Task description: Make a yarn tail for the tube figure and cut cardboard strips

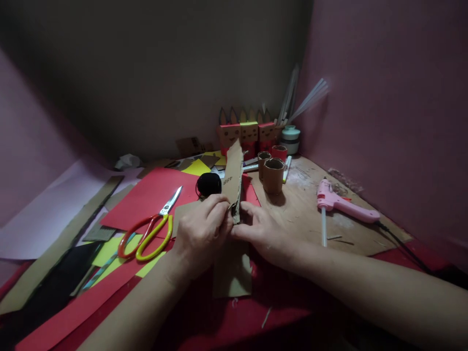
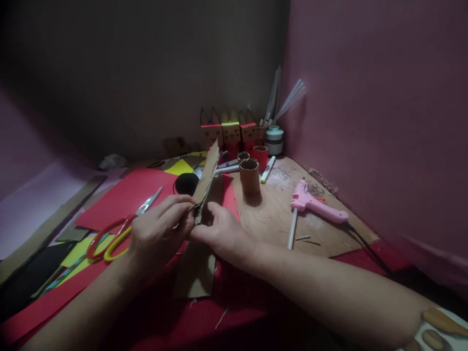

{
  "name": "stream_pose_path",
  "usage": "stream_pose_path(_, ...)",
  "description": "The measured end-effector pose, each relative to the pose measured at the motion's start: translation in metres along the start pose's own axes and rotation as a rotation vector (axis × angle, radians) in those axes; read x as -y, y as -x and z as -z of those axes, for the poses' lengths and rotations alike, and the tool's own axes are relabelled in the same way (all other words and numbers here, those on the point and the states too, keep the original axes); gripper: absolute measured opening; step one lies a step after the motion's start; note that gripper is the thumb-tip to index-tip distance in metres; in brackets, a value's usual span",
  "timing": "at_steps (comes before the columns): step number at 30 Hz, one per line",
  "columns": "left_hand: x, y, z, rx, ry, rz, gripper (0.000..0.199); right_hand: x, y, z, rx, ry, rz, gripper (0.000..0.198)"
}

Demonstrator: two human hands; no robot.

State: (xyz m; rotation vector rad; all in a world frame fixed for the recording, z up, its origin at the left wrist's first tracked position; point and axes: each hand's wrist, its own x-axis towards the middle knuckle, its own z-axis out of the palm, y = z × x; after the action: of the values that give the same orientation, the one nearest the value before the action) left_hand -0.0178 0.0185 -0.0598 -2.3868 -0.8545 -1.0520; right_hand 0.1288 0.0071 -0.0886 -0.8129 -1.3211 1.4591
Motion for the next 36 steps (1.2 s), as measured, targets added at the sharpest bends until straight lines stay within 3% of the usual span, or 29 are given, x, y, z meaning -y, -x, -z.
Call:
stream_pose_path(7,0.0,0.004,-0.003,-0.026,-0.023,-0.177,0.007,0.003,-0.004,-0.001,0.107,-0.359,-0.064,0.016)
stream_pose_path(15,0.003,0.002,0.006,0.004,0.02,-0.067,0.008,0.008,-0.009,0.0,0.246,-0.563,-0.115,0.015)
stream_pose_path(24,0.001,-0.003,0.005,0.032,0.082,0.021,0.008,0.006,-0.011,-0.008,0.156,-0.52,-0.086,0.027)
stream_pose_path(28,-0.001,-0.005,0.006,0.046,0.164,0.132,0.01,0.007,-0.011,-0.009,0.079,-0.521,-0.112,0.03)
stream_pose_path(32,-0.002,-0.005,0.005,0.051,0.283,0.249,0.009,0.007,-0.01,-0.009,-0.034,-0.461,-0.148,0.021)
stream_pose_path(36,-0.003,-0.006,0.003,0.094,0.381,0.237,0.009,0.006,-0.013,-0.008,-0.11,-0.321,-0.091,0.009)
